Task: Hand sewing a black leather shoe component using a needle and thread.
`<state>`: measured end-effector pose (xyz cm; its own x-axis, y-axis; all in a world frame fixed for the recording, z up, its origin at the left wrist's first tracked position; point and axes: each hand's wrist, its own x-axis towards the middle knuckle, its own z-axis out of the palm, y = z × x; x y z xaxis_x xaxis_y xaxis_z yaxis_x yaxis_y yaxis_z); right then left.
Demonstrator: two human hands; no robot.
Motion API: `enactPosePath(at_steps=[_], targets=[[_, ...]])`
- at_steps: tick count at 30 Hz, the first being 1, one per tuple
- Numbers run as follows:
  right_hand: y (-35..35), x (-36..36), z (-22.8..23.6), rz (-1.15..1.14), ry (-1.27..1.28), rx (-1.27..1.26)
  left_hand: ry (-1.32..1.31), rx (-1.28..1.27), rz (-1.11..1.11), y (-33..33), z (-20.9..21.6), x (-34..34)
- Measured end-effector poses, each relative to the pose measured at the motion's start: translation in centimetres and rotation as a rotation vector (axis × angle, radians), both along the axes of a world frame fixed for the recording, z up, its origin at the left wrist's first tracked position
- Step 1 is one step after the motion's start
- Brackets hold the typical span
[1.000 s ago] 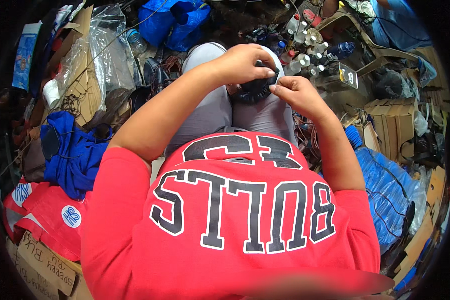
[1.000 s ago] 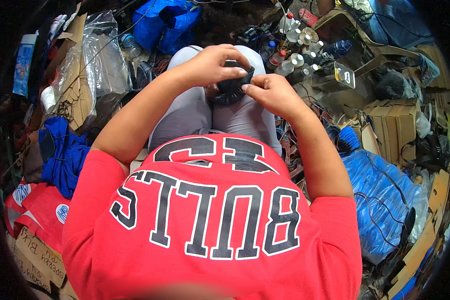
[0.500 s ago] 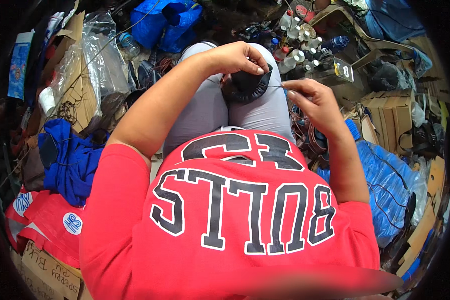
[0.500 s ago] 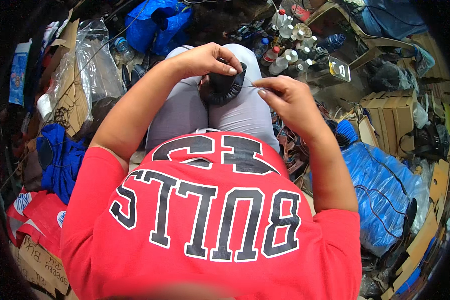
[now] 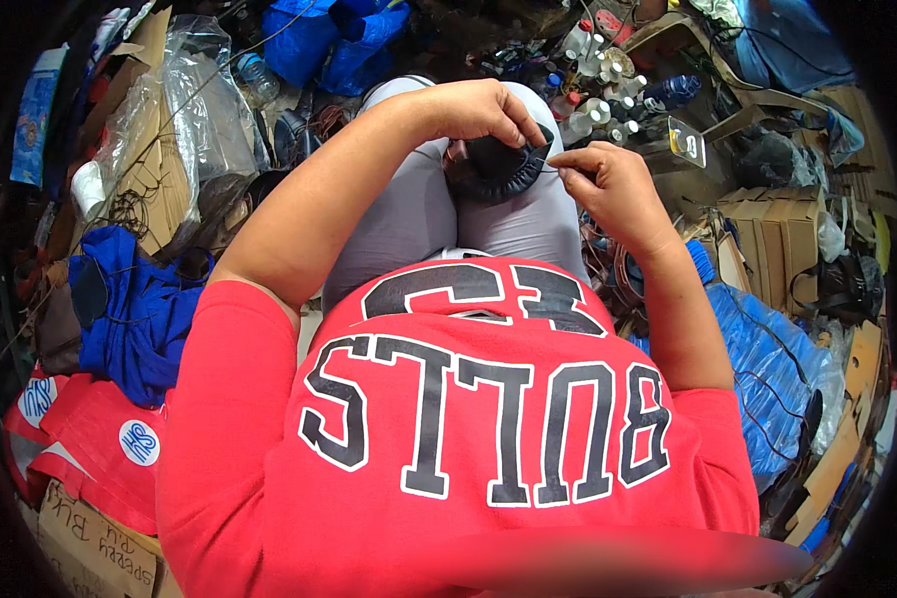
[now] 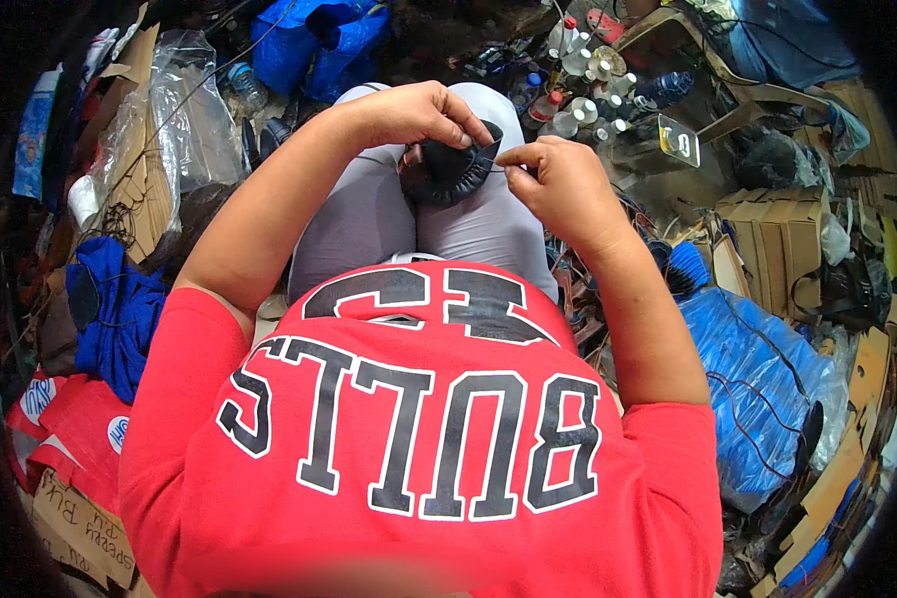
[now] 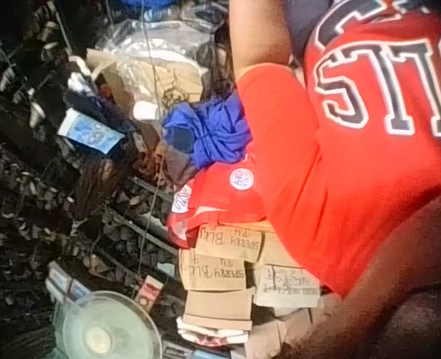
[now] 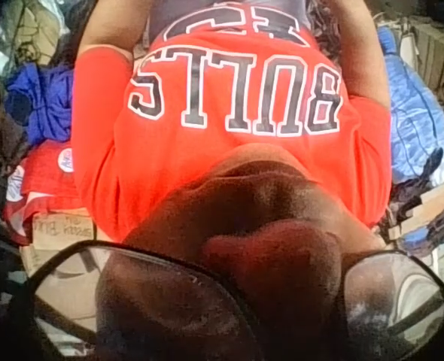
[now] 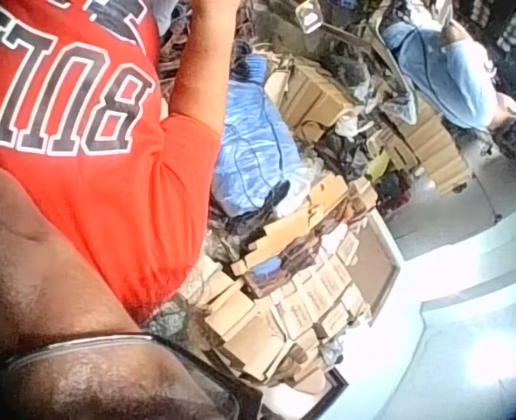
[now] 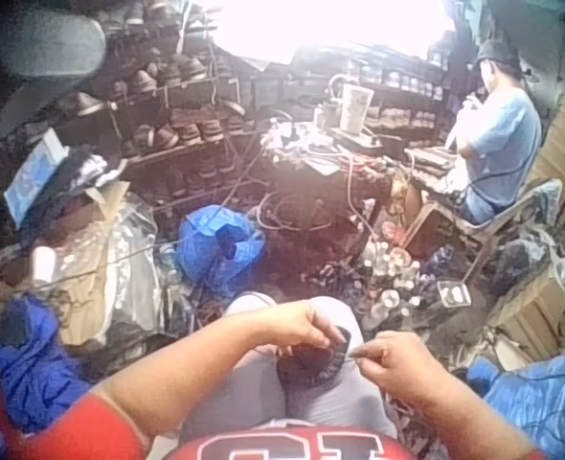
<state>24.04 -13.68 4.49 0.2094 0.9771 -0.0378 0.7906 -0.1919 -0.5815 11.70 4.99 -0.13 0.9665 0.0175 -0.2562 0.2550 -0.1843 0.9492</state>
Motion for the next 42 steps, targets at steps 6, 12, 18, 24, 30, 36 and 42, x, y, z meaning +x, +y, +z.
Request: enactPosePath(at_steps=[6, 12, 18, 24, 30, 36, 42], targets=[[-0.6, -0.3, -1.4, -0.008, -0.082, 0.135, 0.047, -0.012, 0.005, -0.2, 1.0, 0.2], [-0.3, 0.3, -1.2, 0.079, -0.181, 0.209, 0.01, -0.075, -0.035, 0.4, -0.5, 1.0], [-1.8, -0.2, -3.0, 0.035, -0.146, 0.262, 0.017, -0.083, -0.028, 0.2, -0.6, 1.0], [-0.5, 0.5, -2.1, 0.108, -0.184, 0.234, 0.023, -0.02, -0.071, 0.3, -0.1, 1.6], [0.0, 3.4, -3.6, 0.034, 0.31, -0.026, -0.074, 0.157, -0.137, 0.4, -1.0, 2.8], [0.1, 5.5, -6.0, 0.045, 0.797, -0.169, -0.169, 0.191, -0.232, 0.8, -2.1, 2.7], [-0.2, 4.1, -6.7, -0.055, 0.913, -0.102, -0.119, 0.244, -0.21, 0.7, -1.5, 2.6]])
